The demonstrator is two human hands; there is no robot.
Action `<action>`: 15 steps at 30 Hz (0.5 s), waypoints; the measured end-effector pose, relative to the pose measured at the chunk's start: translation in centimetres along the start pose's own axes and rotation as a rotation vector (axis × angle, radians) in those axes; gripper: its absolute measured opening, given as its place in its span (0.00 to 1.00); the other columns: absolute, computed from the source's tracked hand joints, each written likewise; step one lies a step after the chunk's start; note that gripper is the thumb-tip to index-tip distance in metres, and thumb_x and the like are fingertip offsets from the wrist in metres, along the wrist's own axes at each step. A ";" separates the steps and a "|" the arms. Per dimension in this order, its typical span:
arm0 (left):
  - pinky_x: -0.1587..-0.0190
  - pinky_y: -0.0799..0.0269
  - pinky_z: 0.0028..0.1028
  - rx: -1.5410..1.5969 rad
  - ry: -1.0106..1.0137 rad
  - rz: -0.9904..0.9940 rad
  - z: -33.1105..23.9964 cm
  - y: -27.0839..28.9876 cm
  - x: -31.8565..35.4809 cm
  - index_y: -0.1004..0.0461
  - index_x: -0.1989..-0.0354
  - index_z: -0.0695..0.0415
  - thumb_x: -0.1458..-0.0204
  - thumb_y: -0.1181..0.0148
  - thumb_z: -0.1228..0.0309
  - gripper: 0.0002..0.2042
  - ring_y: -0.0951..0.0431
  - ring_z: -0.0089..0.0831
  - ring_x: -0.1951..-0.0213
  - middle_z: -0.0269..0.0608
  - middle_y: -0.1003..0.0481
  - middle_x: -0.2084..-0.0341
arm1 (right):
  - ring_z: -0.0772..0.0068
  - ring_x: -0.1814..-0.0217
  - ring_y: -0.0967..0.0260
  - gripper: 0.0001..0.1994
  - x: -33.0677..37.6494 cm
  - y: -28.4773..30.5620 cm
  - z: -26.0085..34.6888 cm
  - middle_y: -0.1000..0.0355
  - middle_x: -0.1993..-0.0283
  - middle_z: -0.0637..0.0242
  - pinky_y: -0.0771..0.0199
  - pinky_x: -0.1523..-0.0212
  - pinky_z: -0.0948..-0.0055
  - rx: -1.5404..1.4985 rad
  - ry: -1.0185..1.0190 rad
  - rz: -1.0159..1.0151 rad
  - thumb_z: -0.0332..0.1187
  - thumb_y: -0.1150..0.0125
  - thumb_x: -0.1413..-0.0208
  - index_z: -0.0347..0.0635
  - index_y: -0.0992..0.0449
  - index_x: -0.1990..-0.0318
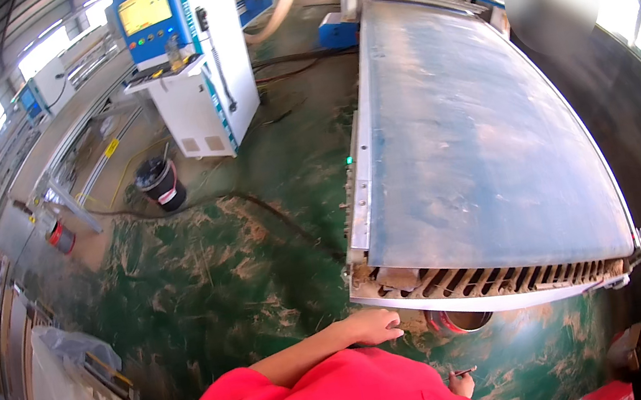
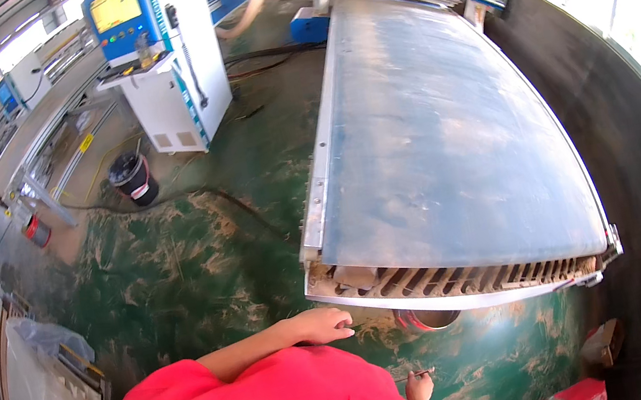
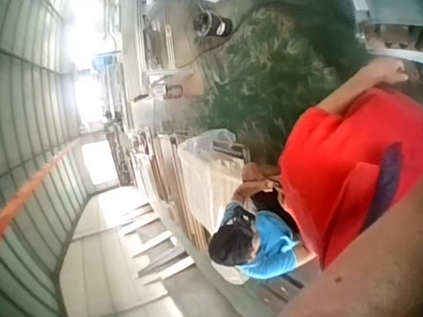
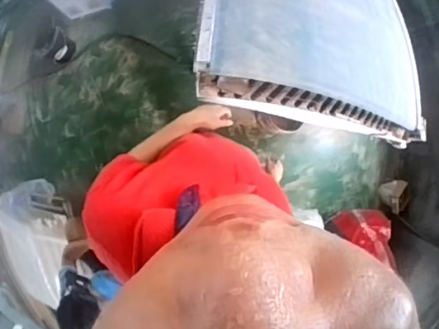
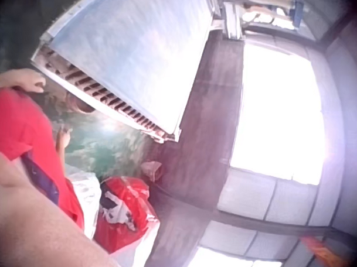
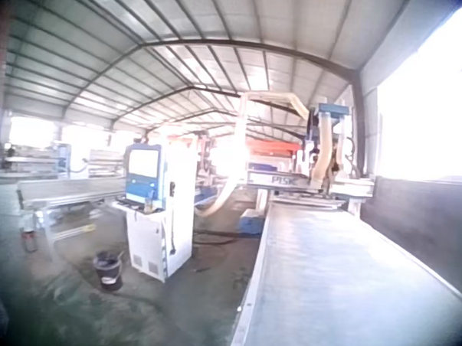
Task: The person uses a thin wooden stick to scrape sawdust and debris from the slots of a large metal machine component. The person repeatedly inserts the stick into the gaps to dislodge material and then removes it. A coworker is visible nearby, occasionally using a phone.
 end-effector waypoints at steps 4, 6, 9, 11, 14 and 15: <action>0.59 0.30 0.38 0.030 0.026 -0.040 1.7 1.0 0.6 0.29 0.57 0.60 0.46 0.47 0.53 0.21 0.24 0.45 0.61 0.48 0.24 0.65 | 0.51 0.57 0.26 0.14 -1.2 -2.1 -2.1 0.23 0.62 0.54 0.27 0.56 0.58 -0.015 -0.033 0.054 0.41 0.35 0.55 0.43 0.20 0.63; 0.59 0.30 0.38 0.037 0.056 -0.076 2.5 1.6 1.6 0.29 0.57 0.60 0.45 0.48 0.53 0.20 0.24 0.44 0.60 0.47 0.24 0.65 | 0.51 0.57 0.26 0.13 -2.5 -3.9 -3.1 0.23 0.62 0.55 0.27 0.56 0.59 -0.028 -0.011 0.064 0.40 0.34 0.55 0.44 0.20 0.64; 0.58 0.30 0.38 0.030 0.057 -0.081 3.3 2.6 2.5 0.29 0.57 0.60 0.46 0.47 0.53 0.21 0.24 0.44 0.60 0.48 0.24 0.64 | 0.51 0.58 0.26 0.13 -5.0 -7.0 -5.5 0.23 0.64 0.56 0.27 0.56 0.58 -0.073 0.058 0.044 0.42 0.35 0.56 0.45 0.19 0.66; 0.58 0.30 0.39 0.017 0.056 -0.120 4.6 2.7 2.9 0.29 0.57 0.60 0.46 0.47 0.53 0.21 0.24 0.45 0.59 0.49 0.24 0.63 | 0.51 0.58 0.26 0.13 -6.5 -8.3 -5.4 0.23 0.64 0.56 0.27 0.56 0.58 -0.004 0.109 0.063 0.43 0.35 0.56 0.45 0.19 0.66; 0.58 0.30 0.40 0.031 0.086 -0.137 5.4 3.5 4.0 0.29 0.56 0.59 0.46 0.47 0.53 0.21 0.24 0.46 0.59 0.49 0.24 0.62 | 0.51 0.59 0.26 0.14 -7.9 -10.0 -4.9 0.23 0.64 0.56 0.27 0.56 0.58 0.094 0.163 0.080 0.44 0.35 0.56 0.46 0.19 0.66; 0.57 0.30 0.40 0.048 0.101 -0.139 5.5 3.8 4.5 0.29 0.56 0.59 0.46 0.47 0.53 0.21 0.24 0.47 0.58 0.50 0.24 0.62 | 0.51 0.59 0.26 0.14 -8.4 -10.3 -4.7 0.23 0.64 0.56 0.28 0.56 0.58 0.092 0.191 0.072 0.44 0.35 0.56 0.46 0.19 0.65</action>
Point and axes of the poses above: each hand's wrist, its own x-axis away from the middle knuckle, its own y-axis out of the back of the hand, z = x × y, the point moved 1 cm from there along -x, towards the middle knuckle
